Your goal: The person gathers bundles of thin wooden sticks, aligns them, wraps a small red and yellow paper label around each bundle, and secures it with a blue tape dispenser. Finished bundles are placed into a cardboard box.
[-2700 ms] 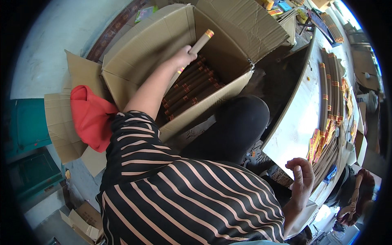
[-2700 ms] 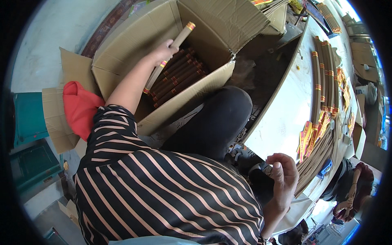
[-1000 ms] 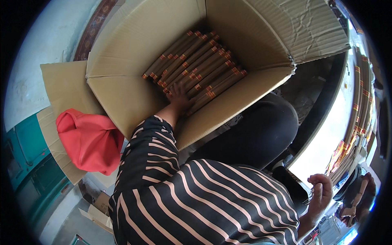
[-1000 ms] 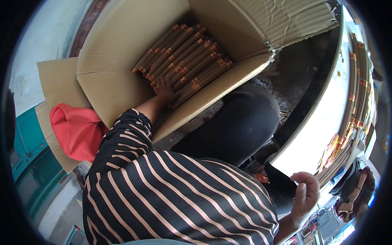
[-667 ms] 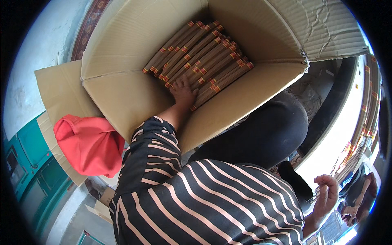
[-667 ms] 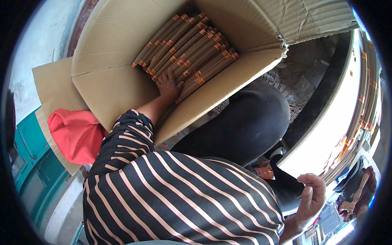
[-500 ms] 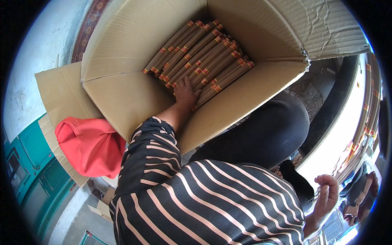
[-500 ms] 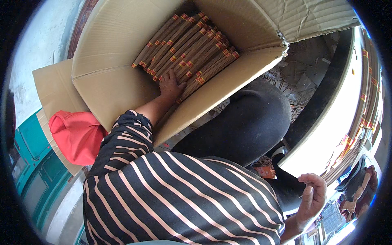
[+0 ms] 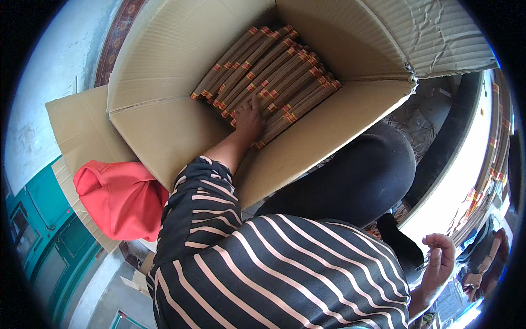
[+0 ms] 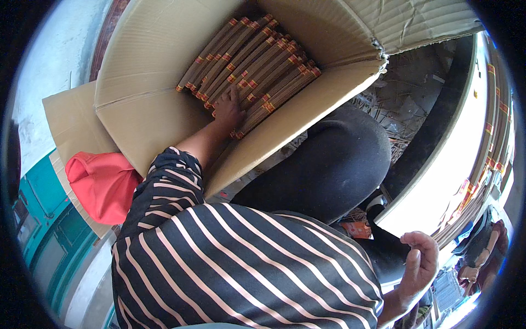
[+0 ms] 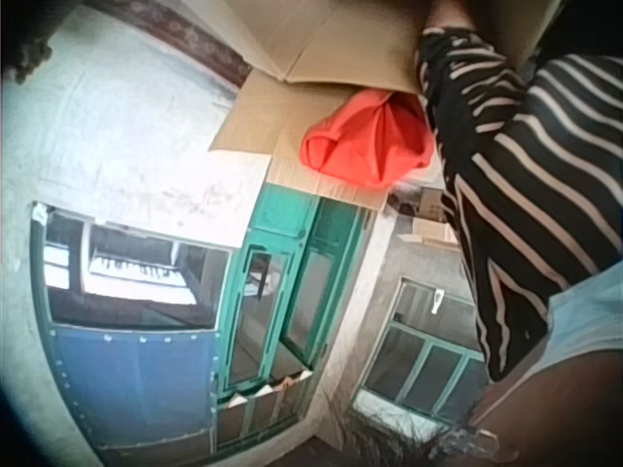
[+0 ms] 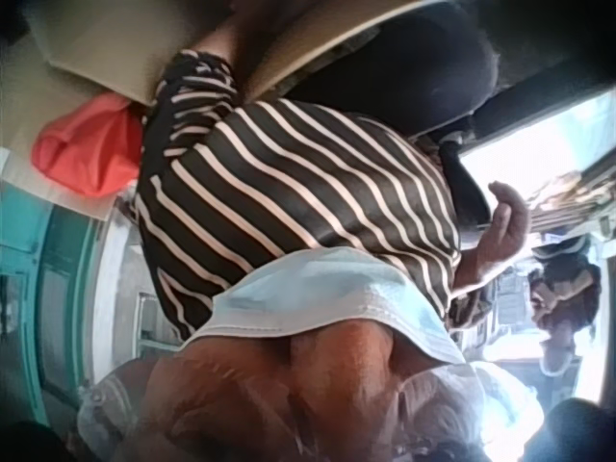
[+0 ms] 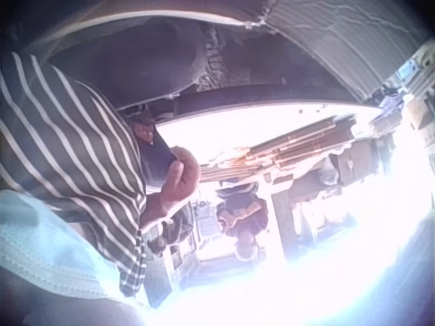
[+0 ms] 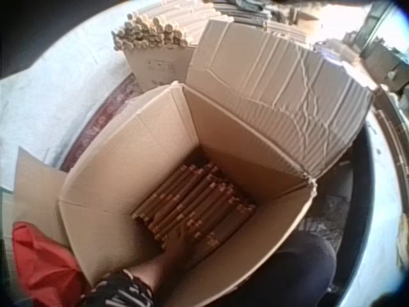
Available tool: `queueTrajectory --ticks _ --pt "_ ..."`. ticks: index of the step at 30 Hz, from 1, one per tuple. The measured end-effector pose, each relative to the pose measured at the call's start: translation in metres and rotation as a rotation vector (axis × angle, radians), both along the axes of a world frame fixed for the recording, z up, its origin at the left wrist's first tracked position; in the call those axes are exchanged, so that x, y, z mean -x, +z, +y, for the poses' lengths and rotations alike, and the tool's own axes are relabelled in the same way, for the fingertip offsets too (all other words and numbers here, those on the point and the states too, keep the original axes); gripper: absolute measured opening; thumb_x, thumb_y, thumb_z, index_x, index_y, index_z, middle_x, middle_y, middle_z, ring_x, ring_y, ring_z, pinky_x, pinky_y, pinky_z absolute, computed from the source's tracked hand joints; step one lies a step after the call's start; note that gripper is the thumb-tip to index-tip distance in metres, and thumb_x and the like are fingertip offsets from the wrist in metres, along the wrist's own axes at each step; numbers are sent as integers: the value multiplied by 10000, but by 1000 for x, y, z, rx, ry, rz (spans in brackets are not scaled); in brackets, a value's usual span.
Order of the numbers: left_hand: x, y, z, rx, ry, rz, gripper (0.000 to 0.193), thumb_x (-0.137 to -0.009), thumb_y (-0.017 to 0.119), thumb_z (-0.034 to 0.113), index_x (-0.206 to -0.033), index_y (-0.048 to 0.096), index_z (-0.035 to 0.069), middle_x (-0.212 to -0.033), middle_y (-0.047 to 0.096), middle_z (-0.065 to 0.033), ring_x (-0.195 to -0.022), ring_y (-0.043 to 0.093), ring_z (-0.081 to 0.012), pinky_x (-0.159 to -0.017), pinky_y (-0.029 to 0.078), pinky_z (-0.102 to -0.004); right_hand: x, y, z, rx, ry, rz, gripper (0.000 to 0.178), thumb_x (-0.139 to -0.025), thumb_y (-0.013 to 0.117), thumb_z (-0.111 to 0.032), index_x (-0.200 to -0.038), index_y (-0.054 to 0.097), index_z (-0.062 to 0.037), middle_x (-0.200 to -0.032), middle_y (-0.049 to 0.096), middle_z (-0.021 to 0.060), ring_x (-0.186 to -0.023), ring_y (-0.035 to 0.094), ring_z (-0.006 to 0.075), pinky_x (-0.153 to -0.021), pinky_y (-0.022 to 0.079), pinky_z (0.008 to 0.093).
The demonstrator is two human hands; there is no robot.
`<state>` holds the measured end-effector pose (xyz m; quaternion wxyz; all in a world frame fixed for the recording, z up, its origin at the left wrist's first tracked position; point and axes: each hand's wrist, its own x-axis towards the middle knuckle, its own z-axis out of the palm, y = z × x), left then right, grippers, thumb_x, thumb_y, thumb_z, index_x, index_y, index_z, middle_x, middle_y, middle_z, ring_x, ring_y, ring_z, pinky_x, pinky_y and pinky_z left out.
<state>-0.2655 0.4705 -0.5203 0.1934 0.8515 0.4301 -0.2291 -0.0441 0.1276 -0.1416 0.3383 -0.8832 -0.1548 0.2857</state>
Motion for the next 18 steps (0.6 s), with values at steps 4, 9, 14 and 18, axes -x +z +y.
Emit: queueTrajectory --ticks 4,9,14,18 --pt "-5 -3 10 86 7 -4 957 -646 686 200 -1408 115 101 -1240 381 -296 -1122 435 -431 -914 375 -524 1 -1 0 -36 -2 12 419 -869 567 -367 -986 546 35 -891 588 111 -826 568 173 -776 444 289" --pt "-7 10 11 143 61 1 931 -683 643 235 -1411 84 75 -1290 343 -288 -1173 382 -432 -948 327 -543 -1 -1 -9 -26 -19 15 417 -865 572 -366 -985 547 33 -893 586 108 -828 567 170 -778 442 286" --pt "20 -40 -6 -127 -65 -124 829 -789 544 383 -1414 86 87 -1424 152 -228 -1322 137 -399 -1021 99 -592 -3 -1 -6 6 -18 8 409 -865 570 -363 -977 554 30 -893 588 110 -826 569 170 -779 442 284" --pt "16 -43 -10 -67 -14 -100 892 -785 538 417 -1424 13 84 -1468 40 -209 -1355 39 -383 -1050 44 -564 -4 2 -5 -5 -7 22 395 -867 570 -349 -980 556 30 -896 588 110 -832 567 168 -783 441 284"
